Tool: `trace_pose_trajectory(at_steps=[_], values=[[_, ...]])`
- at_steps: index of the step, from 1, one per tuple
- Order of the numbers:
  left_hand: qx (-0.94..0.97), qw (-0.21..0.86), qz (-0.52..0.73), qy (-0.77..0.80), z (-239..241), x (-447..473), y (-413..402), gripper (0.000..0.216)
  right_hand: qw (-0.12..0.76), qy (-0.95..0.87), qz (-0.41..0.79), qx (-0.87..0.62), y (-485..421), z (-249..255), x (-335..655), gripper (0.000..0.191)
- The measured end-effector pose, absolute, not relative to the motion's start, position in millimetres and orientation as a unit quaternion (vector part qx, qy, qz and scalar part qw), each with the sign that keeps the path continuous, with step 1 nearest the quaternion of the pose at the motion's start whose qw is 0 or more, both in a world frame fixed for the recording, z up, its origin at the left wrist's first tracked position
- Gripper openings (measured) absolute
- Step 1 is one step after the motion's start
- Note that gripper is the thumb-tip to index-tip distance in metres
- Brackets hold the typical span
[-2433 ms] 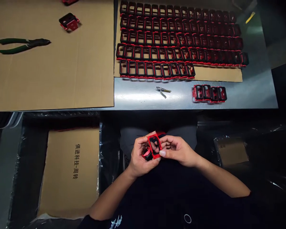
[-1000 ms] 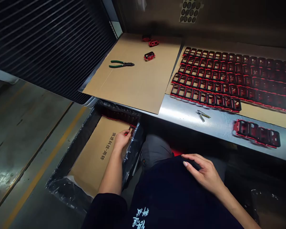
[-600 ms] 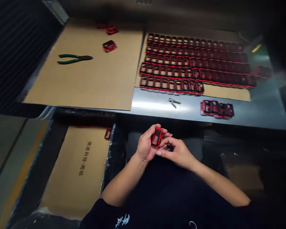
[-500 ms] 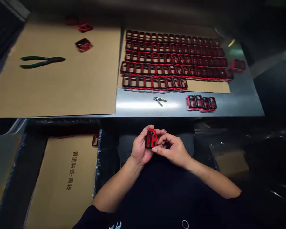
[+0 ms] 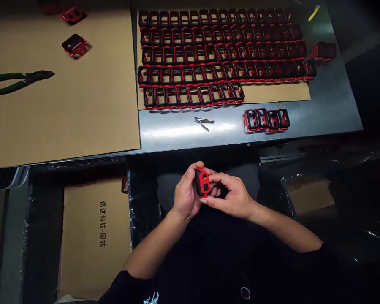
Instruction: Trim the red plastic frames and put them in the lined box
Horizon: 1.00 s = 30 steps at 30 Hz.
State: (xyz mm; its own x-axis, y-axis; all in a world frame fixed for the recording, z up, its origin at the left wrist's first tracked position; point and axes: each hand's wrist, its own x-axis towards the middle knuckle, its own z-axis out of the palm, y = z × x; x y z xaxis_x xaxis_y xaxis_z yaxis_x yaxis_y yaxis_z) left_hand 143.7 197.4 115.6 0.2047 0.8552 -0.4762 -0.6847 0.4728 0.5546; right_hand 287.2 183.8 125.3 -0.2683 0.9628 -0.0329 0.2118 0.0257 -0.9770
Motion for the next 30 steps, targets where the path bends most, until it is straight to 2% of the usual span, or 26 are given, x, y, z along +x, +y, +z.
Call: trace_pose_trajectory(at_steps=[7,16,30], values=[[0.190,0.728,0.480,0.451,107.7,126.9,189.0,0.043,0.383,-0.636,0.497,-0.448,180.5,126.5,295.3,0.030],[0.293,0.708,0.474,0.433,103.2,118.2,179.9,0.040,0.379,-0.645,0.496,-0.441,178.1,132.0,297.7,0.027],[0.297,0.717,0.464,0.427,96.6,114.0,174.6,0.044,0.375,-0.640,0.512,-0.433,177.4,128.1,298.7,0.031]])
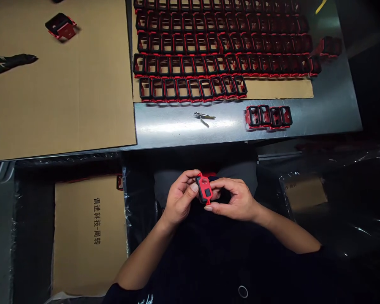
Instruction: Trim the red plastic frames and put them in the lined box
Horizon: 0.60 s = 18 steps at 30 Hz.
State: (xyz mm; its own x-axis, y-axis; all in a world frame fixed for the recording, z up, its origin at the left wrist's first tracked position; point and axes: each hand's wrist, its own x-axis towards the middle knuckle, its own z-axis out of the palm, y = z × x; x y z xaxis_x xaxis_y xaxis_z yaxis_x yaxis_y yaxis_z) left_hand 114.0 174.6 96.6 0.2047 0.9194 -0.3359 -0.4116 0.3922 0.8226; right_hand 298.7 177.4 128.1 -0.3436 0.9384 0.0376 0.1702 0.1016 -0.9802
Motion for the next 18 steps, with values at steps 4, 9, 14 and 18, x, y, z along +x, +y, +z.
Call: trace_pose_trajectory(at_steps=[4,9,14,18], values=[[0.328,0.697,0.472,0.429,95.8,112.2,173.9,0.042,0.397,-0.653,0.497,-0.412,177.8,123.4,298.0,0.029],[0.348,0.718,0.467,0.382,98.2,109.3,173.7,0.038,0.411,-0.669,0.479,-0.392,177.9,119.6,297.8,0.028],[0.401,0.730,0.435,0.343,101.7,103.2,171.0,0.056,0.405,-0.683,0.468,-0.387,178.2,116.7,297.6,0.027],[0.441,0.711,0.409,0.365,104.0,99.5,166.9,0.069,0.397,-0.690,0.472,-0.379,177.1,111.8,298.4,0.025]])
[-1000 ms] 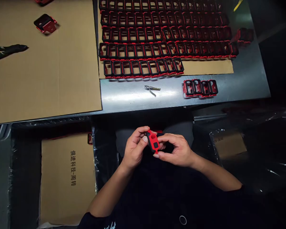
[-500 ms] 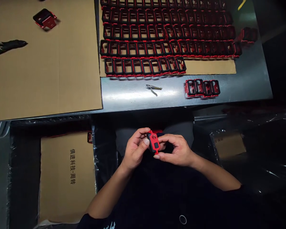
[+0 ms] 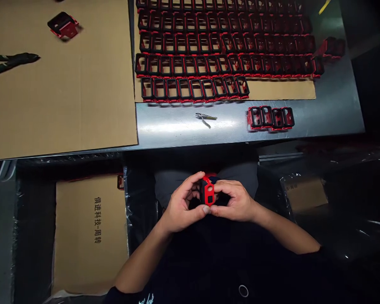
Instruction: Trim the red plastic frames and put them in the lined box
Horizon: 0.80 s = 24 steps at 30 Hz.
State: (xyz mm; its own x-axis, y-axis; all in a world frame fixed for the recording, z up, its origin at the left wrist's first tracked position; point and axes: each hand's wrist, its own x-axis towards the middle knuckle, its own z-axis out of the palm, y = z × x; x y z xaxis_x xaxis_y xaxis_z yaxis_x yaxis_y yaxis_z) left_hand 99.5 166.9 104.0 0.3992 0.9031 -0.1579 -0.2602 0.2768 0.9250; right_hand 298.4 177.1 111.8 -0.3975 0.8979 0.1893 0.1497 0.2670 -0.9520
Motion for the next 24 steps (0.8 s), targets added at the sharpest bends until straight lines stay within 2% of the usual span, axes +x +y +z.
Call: trace_pose_trajectory(at_steps=[3,5,8,11,18,24], values=[[0.430,0.712,0.408,0.376,104.2,98.7,165.1,0.070,0.380,-0.677,0.504,-0.379,177.0,112.7,302.1,0.028],[0.423,0.717,0.413,0.368,103.7,99.0,164.6,0.070,0.355,-0.636,0.583,-0.359,178.3,115.4,306.5,0.033],[0.434,0.712,0.419,0.359,102.7,99.8,163.5,0.068,0.335,-0.491,0.738,-0.318,182.7,119.3,312.3,0.040],[0.480,0.677,0.404,0.384,102.4,99.2,161.4,0.069,0.343,-0.346,0.812,-0.322,188.3,121.6,313.4,0.037],[0.623,0.541,0.370,0.428,104.5,93.7,158.9,0.076,0.316,-0.251,0.850,-0.340,191.1,125.1,306.2,0.037],[0.727,0.409,0.375,0.404,107.8,93.5,165.1,0.080,0.315,-0.304,0.821,-0.366,186.6,127.9,306.5,0.036]])
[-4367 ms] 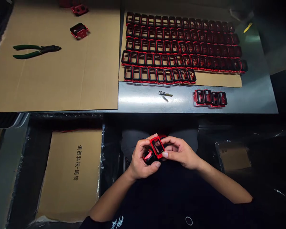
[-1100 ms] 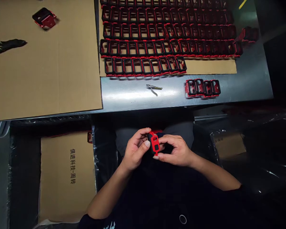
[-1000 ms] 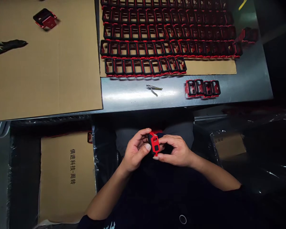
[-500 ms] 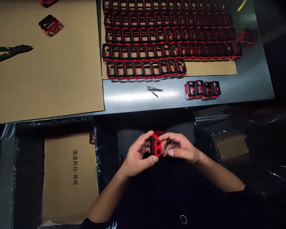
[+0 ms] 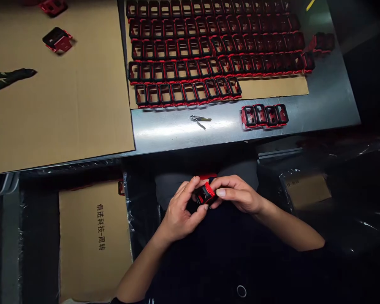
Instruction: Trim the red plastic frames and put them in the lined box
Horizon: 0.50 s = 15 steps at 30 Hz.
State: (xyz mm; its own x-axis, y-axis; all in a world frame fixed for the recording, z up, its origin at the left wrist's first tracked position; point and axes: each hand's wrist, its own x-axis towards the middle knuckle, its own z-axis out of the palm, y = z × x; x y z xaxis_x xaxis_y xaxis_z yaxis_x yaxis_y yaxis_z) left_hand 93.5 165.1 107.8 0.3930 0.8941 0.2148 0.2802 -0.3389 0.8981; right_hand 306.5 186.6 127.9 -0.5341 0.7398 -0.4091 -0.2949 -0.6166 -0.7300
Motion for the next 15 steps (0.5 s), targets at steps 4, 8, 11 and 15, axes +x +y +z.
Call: trace_pose_trajectory(at_steps=[4,8,11,15], values=[[0.766,0.354,0.378,0.382,110.4,94.5,168.8,0.084,0.323,-0.375,0.786,-0.370,187.4,132.0,308.5,0.030],[0.776,0.334,0.378,0.378,113.8,95.4,170.0,0.086,0.327,-0.406,0.765,-0.378,188.2,132.9,308.5,0.027],[0.779,0.330,0.373,0.382,116.2,94.8,169.7,0.086,0.327,-0.416,0.759,-0.379,187.9,131.3,308.0,0.024],[0.768,0.334,0.371,0.401,114.7,92.2,168.0,0.086,0.339,-0.421,0.756,-0.369,187.2,129.2,308.0,0.021]])
